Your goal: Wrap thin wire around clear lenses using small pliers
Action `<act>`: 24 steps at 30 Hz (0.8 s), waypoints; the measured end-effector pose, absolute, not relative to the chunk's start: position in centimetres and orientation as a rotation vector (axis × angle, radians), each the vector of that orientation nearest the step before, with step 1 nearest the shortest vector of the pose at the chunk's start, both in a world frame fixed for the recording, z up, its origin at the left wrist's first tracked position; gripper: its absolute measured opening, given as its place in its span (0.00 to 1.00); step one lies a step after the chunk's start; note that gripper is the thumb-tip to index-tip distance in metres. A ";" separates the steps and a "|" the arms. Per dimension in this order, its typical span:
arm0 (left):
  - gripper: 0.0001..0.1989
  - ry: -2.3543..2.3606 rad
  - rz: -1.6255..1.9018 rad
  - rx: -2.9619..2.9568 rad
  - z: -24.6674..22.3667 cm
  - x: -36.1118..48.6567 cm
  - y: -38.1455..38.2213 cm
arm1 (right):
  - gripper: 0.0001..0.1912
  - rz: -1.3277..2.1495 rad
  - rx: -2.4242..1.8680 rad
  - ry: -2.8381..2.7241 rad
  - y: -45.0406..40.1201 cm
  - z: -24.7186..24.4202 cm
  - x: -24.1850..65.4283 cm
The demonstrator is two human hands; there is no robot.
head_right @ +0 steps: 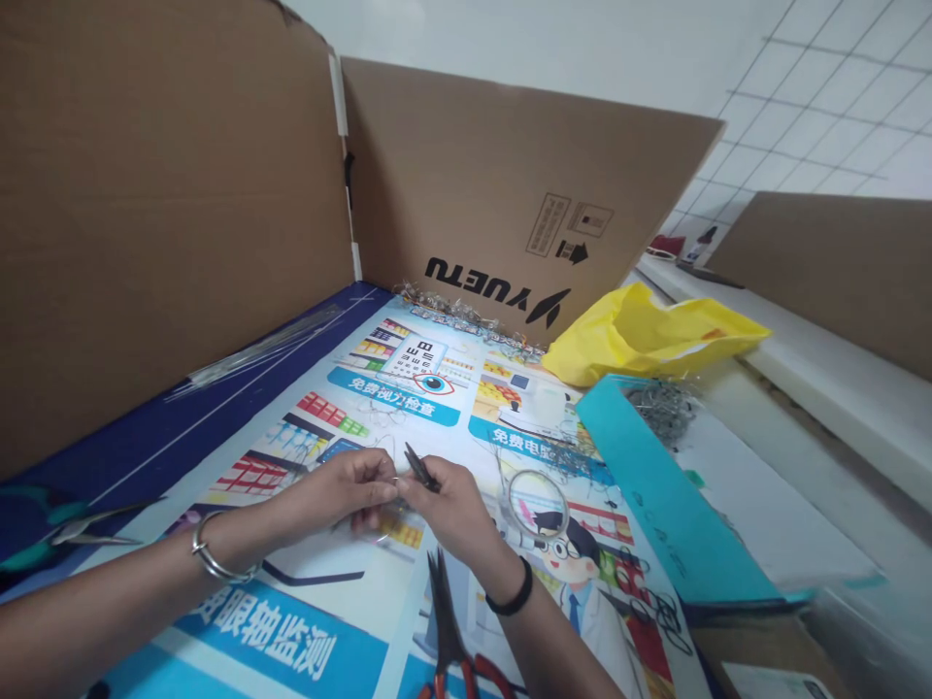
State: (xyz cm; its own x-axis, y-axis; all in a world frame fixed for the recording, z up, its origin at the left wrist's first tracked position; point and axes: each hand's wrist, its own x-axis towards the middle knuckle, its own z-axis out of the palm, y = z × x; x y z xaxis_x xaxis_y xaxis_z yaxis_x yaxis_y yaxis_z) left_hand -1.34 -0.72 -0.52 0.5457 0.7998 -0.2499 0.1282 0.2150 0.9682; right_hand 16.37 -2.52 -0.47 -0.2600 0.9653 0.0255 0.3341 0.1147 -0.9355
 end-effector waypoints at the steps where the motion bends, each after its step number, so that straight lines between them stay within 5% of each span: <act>1: 0.11 0.925 0.593 1.291 -0.5 -1.4 -0.7 | 0.15 1.135 -1.282 -1.663 -2.5 -0.1 16.5; 15: 0.09 1.021 1.092 1.138 0.5 -2.9 -0.3 | 0.16 0.863 -1.514 -1.446 -1.2 -2.1 19.0; 24: 0.09 1.053 1.210 1.033 0.4 -3.1 0.2 | 0.16 0.244 -1.735 -2.126 -2.1 -1.4 19.1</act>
State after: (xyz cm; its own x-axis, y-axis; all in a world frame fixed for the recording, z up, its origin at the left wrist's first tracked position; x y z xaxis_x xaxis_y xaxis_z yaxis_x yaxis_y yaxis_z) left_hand -3.12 0.23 0.40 0.0598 0.9962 -0.0640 -0.2007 0.0748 0.9768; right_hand 19.08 -2.15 -1.35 -0.1622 0.9695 0.1837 0.9026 0.2209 -0.3694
